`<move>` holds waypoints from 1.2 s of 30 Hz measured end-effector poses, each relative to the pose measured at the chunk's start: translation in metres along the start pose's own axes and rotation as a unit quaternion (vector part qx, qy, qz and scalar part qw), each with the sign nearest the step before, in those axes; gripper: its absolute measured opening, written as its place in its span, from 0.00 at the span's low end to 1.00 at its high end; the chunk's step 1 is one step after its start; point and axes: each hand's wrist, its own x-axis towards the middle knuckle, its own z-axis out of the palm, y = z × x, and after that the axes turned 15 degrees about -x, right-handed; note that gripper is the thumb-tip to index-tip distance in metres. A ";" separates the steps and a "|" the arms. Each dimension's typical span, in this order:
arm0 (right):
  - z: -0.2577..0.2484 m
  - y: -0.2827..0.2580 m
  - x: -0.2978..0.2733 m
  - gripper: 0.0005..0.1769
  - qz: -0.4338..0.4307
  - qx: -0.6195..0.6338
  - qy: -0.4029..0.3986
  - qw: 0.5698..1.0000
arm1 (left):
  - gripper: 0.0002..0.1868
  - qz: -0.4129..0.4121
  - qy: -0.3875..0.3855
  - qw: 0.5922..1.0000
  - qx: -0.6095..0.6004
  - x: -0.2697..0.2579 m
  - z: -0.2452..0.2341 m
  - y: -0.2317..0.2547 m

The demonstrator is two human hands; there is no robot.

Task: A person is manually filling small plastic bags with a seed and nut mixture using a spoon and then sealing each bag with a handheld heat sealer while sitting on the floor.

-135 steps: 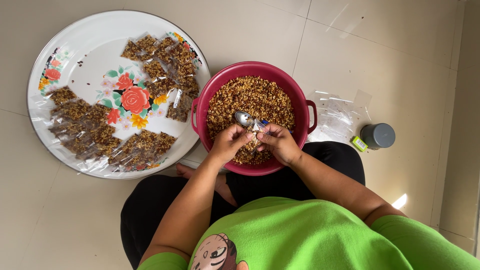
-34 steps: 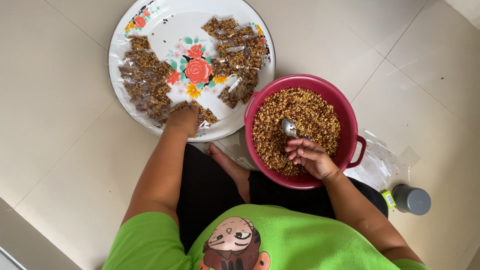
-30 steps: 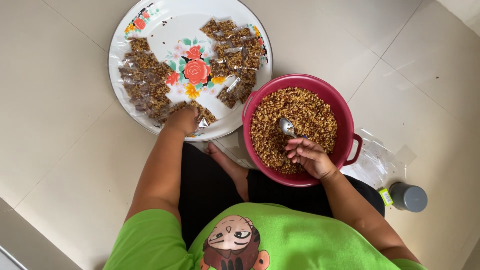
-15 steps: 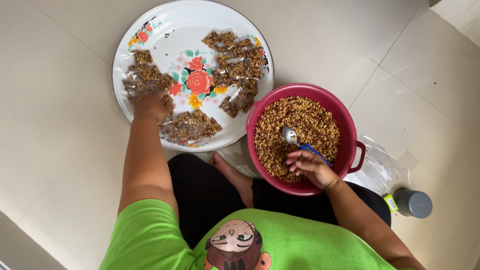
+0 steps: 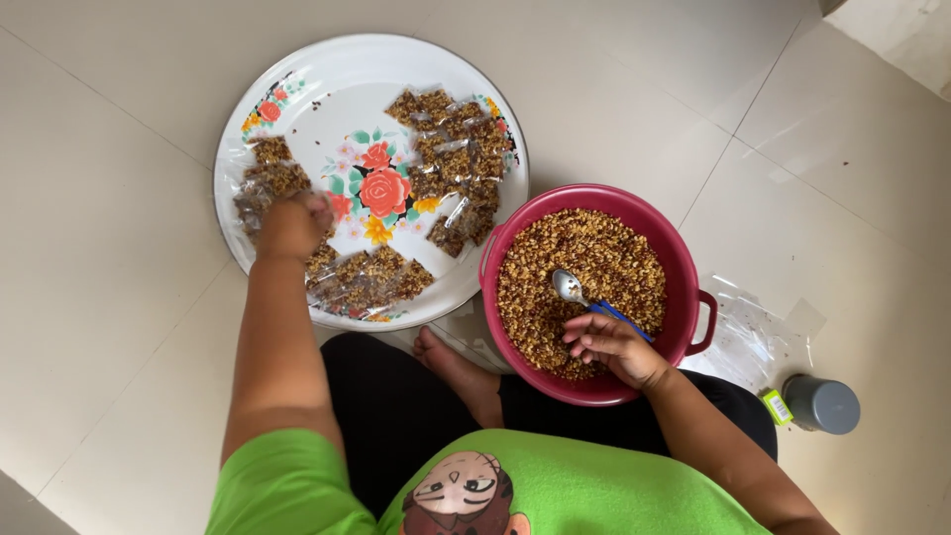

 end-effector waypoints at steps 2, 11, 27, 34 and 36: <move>0.001 0.002 0.002 0.24 -0.011 -0.013 -0.005 1.000 | 0.11 0.085 0.020 0.996 0.024 -0.019 -0.019 0.046; 0.013 0.006 -0.015 0.20 -0.092 -0.113 0.081 0.986 | 0.15 0.288 -0.040 0.916 -0.276 -0.133 0.004 0.201; 0.040 -0.062 -0.091 0.07 -0.268 -0.046 0.196 0.942 | 0.17 0.161 -0.271 0.853 -0.417 -0.258 0.085 0.304; 0.035 -0.067 -0.093 0.06 -0.282 -0.020 0.208 0.936 | 0.07 0.183 -0.233 0.883 -0.364 -0.267 0.086 0.325; 0.039 -0.068 -0.088 0.07 -0.269 -0.014 0.223 0.937 | 0.08 0.177 -0.188 0.888 -0.380 -0.266 0.085 0.327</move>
